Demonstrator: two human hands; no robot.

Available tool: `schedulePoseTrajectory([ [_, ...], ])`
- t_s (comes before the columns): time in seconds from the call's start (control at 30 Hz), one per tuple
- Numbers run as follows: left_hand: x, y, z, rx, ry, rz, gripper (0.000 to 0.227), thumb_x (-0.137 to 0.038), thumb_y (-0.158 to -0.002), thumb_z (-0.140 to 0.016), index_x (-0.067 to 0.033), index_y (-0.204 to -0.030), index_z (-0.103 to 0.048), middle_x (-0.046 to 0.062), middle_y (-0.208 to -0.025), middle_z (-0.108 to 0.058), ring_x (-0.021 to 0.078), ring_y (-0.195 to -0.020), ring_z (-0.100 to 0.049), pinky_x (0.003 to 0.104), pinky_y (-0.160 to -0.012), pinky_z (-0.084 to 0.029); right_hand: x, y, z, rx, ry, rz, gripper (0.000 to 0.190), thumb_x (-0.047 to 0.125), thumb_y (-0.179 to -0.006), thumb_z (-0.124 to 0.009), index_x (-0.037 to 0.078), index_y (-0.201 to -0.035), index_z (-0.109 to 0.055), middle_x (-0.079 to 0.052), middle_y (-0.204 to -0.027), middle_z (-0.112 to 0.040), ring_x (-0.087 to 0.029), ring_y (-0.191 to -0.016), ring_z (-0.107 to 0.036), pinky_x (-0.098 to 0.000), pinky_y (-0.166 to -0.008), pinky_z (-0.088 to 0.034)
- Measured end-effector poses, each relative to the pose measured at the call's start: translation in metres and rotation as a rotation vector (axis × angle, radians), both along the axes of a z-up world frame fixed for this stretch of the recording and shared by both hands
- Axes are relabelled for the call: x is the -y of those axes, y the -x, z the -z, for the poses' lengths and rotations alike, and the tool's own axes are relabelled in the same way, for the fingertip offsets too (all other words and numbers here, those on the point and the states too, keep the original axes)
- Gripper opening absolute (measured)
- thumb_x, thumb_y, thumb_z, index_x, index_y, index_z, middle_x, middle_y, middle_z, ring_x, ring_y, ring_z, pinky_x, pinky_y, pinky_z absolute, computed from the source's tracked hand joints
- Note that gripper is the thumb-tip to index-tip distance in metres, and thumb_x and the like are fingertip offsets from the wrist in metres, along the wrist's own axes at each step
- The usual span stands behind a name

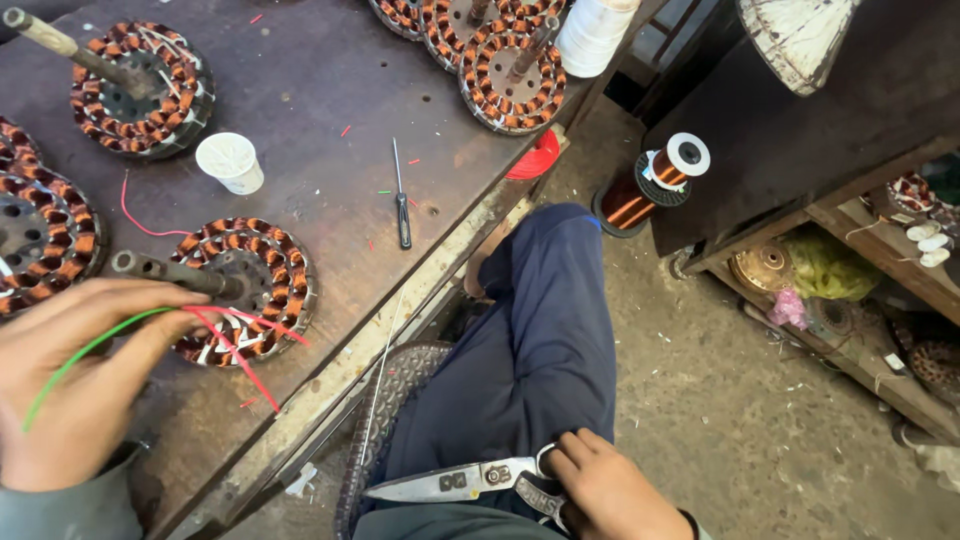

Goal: The person sits at a workbench and assembles motor stators by hand. They strip insulation from colored wires, twist them together, and secure them to the stator using shears and a screwdriver. Multiple stators are arranged on the table, and the person works on one at a time.

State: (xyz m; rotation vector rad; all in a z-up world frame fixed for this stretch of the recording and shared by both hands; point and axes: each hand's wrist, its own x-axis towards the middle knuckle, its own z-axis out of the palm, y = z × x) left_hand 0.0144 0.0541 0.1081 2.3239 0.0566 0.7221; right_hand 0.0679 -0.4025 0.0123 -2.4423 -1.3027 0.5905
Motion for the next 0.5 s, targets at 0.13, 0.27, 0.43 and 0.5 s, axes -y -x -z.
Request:
schedulePoseTrajectory([
  [0.13,-0.011,-0.006,-0.005,-0.060,0.168,-0.046,0.013,-0.001,-0.096,-0.070,0.0046,-0.108,-0.071,0.015,-0.104,-0.072,0.0206,-0.090,-0.071,0.031,-0.087,-0.055,-0.009,-0.010,-0.014,-0.054,0.068,-0.013,0.041,0.014,-0.054,-0.081,0.003,-0.090,-0.065,-0.016,-0.096,-0.064,-0.038,-0.094,-0.062,-0.0446,-0.079,-0.052],
  [0.27,-0.009,-0.021,-0.013,-0.020,0.654,0.039,0.018,-0.007,-0.104,-0.060,0.0021,-0.120,-0.061,0.009,-0.108,-0.072,0.0159,-0.092,-0.071,0.029,-0.091,-0.061,-0.018,-0.020,-0.027,-0.100,-0.061,-0.083,0.035,0.015,-0.059,-0.080,0.004,-0.087,-0.064,-0.016,-0.086,-0.066,-0.039,-0.085,-0.064,-0.0460,-0.071,-0.053],
  [0.43,-0.003,-0.029,-0.030,-0.109,0.471,0.051,0.025,-0.003,-0.099,-0.058,0.0045,-0.122,-0.065,0.010,-0.106,-0.069,0.0181,-0.098,-0.072,0.030,-0.089,-0.058,-0.026,-0.027,-0.029,-0.134,-0.077,-0.078,0.028,0.014,-0.061,-0.078,0.005,-0.084,-0.064,-0.015,-0.078,-0.066,-0.040,-0.078,-0.065,-0.0485,-0.064,-0.050],
  [0.5,-0.004,-0.030,-0.033,-0.072,0.362,0.066,0.023,-0.002,-0.099,-0.059,0.0052,-0.119,-0.066,0.010,-0.107,-0.068,0.0169,-0.095,-0.072,0.029,-0.088,-0.058,-0.028,-0.029,-0.030,-0.149,-0.057,-0.084,0.029,0.014,-0.058,-0.077,0.004,-0.082,-0.063,-0.016,-0.077,-0.066,-0.040,-0.078,-0.065,-0.0485,-0.063,-0.050],
])
